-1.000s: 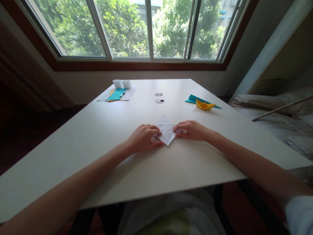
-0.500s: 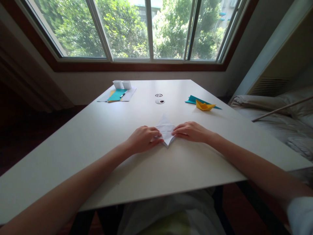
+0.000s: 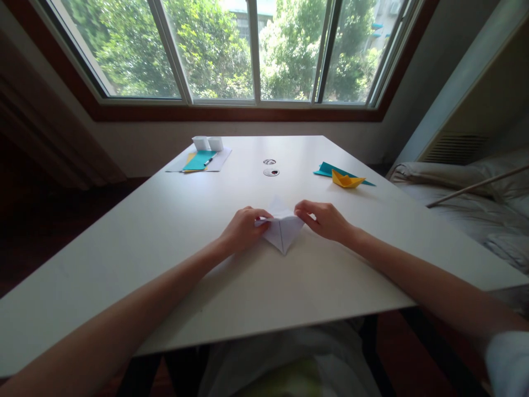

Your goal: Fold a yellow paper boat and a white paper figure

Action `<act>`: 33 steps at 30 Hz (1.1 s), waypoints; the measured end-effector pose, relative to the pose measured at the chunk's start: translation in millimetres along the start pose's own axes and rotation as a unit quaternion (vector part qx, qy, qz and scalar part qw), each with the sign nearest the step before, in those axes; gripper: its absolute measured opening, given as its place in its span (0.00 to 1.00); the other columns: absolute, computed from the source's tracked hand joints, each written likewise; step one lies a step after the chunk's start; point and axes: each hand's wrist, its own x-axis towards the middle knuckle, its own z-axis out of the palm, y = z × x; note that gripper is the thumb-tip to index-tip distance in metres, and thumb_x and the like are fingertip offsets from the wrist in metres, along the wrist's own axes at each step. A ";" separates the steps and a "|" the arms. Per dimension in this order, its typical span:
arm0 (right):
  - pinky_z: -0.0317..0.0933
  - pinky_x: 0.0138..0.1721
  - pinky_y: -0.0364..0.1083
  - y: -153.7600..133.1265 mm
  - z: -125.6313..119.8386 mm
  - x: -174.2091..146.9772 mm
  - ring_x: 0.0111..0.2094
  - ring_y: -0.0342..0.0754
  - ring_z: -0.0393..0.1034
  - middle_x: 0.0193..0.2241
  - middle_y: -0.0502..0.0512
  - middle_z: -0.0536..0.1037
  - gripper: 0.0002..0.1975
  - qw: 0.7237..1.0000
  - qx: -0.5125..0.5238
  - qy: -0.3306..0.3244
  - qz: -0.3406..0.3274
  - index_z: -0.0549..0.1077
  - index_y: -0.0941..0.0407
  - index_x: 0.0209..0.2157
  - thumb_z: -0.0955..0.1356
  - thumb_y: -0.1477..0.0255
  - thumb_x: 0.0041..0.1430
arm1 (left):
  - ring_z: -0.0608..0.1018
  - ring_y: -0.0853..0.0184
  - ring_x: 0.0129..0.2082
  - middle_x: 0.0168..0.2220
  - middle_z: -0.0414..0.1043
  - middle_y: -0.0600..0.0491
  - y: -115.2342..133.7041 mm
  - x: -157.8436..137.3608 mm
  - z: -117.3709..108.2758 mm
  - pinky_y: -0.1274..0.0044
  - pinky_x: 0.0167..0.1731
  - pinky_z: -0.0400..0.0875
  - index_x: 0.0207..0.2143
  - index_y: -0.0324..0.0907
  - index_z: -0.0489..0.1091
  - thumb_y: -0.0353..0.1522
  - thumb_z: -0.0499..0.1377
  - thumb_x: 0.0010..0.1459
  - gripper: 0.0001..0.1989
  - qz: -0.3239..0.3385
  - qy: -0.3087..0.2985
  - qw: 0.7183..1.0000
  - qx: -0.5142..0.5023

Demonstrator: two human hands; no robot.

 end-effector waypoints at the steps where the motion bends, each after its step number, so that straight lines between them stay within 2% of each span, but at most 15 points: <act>1: 0.59 0.32 0.42 -0.3 -0.1 -0.2 0.30 0.44 0.69 0.31 0.54 0.76 0.16 1.000 0.009 -0.008 -0.012 0.68 0.56 0.39 0.59 0.60 0.60 | 0.73 0.66 0.31 0.29 0.74 0.54 -1.0 1.0 1.0 0.77 0.34 0.65 0.35 0.43 0.74 0.31 0.54 0.52 0.10 -0.009 0.005 1.000 -0.003; 3: 0.60 0.36 0.44 -0.1 0.7 -0.4 0.35 0.48 0.70 0.37 0.57 0.76 0.22 0.999 0.015 -0.030 -0.036 0.67 0.56 0.44 0.64 0.55 0.53 | 0.72 0.66 0.30 0.27 0.73 0.53 -1.9 2.4 2.4 0.77 0.32 0.65 0.33 0.42 0.74 0.32 0.53 0.52 0.10 -0.014 0.013 1.000 0.006; 5: 0.61 0.38 0.46 1.1 2.7 0.1 0.38 0.50 0.69 0.41 0.58 0.75 0.28 0.998 0.015 -0.045 -0.035 0.65 0.56 0.49 0.66 0.55 0.50 | 0.71 0.67 0.27 0.25 0.72 0.53 -1.4 3.1 3.5 0.78 0.29 0.64 0.30 0.40 0.74 0.33 0.51 0.54 0.12 -0.012 0.013 1.000 0.021; 8: 0.61 0.37 0.45 3.0 6.6 2.0 0.37 0.49 0.69 0.38 0.57 0.76 0.21 0.998 0.024 -0.060 0.000 0.67 0.55 0.49 0.65 0.62 0.54 | 0.70 0.68 0.26 0.25 0.72 0.53 0.2 3.4 5.7 0.79 0.28 0.63 0.30 0.40 0.73 0.34 0.51 0.54 0.12 -0.009 0.017 1.000 0.021; 12: 0.58 0.33 0.42 2.6 7.6 5.7 0.35 0.47 0.69 0.31 0.54 0.77 0.10 0.996 0.000 -0.084 0.028 0.73 0.54 0.36 0.62 0.68 0.57 | 0.72 0.67 0.29 0.27 0.74 0.54 1.3 4.3 7.6 0.78 0.32 0.64 0.31 0.41 0.73 0.33 0.54 0.51 0.10 0.000 0.014 1.000 -0.008; 16: 0.54 0.27 0.41 -1.4 4.4 8.0 0.26 0.45 0.67 0.25 0.54 0.75 0.15 0.992 -0.055 -0.089 0.063 0.71 0.56 0.27 0.58 0.66 0.60 | 0.72 0.68 0.26 0.25 0.73 0.55 0.1 7.4 6.2 0.80 0.27 0.63 0.28 0.39 0.73 0.33 0.54 0.49 0.10 -0.040 -0.011 0.998 -0.041; 20: 0.53 0.26 0.41 -4.5 3.5 7.6 0.26 0.44 0.67 0.25 0.53 0.76 0.15 0.992 -0.066 -0.066 0.090 0.71 0.55 0.30 0.58 0.65 0.61 | 0.71 0.69 0.25 0.24 0.72 0.55 0.4 9.4 5.1 0.80 0.25 0.62 0.28 0.38 0.73 0.34 0.54 0.48 0.11 -0.084 0.003 0.995 -0.060; 23: 0.55 0.28 0.41 -4.2 4.0 6.6 0.29 0.45 0.69 0.30 0.50 0.77 0.09 0.993 -0.027 -0.052 0.101 0.72 0.52 0.36 0.62 0.66 0.56 | 0.69 0.70 0.24 0.22 0.70 0.56 4.3 8.7 5.2 0.80 0.23 0.60 0.25 0.37 0.72 0.34 0.53 0.48 0.11 -0.082 0.009 0.996 -0.043; 25: 0.56 0.29 0.41 -3.4 4.4 6.4 0.31 0.45 0.69 0.32 0.49 0.77 0.10 0.992 0.005 -0.054 0.111 0.72 0.50 0.39 0.65 0.66 0.53 | 0.69 0.70 0.23 0.22 0.69 0.56 8.0 7.6 5.1 0.81 0.23 0.59 0.25 0.38 0.71 0.35 0.52 0.50 0.11 -0.080 0.017 0.996 -0.031; 30: 0.54 0.26 0.41 -4.6 5.5 8.4 0.28 0.45 0.68 0.28 0.50 0.77 0.08 0.989 -0.028 -0.074 0.128 0.74 0.53 0.31 0.64 0.67 0.54 | 0.71 0.68 0.26 0.25 0.72 0.55 14.5 6.3 3.5 0.80 0.24 0.60 0.27 0.39 0.71 0.31 0.52 0.48 0.09 -0.068 0.012 0.998 -0.003; 33: 0.53 0.26 0.41 -8.1 5.6 9.3 0.29 0.46 0.68 0.29 0.51 0.77 0.09 0.988 -0.052 -0.074 0.128 0.73 0.53 0.30 0.62 0.67 0.55 | 0.72 0.66 0.28 0.27 0.73 0.53 15.0 6.9 2.1 0.79 0.26 0.61 0.28 0.40 0.71 0.29 0.52 0.47 0.08 -0.066 -0.006 0.998 0.002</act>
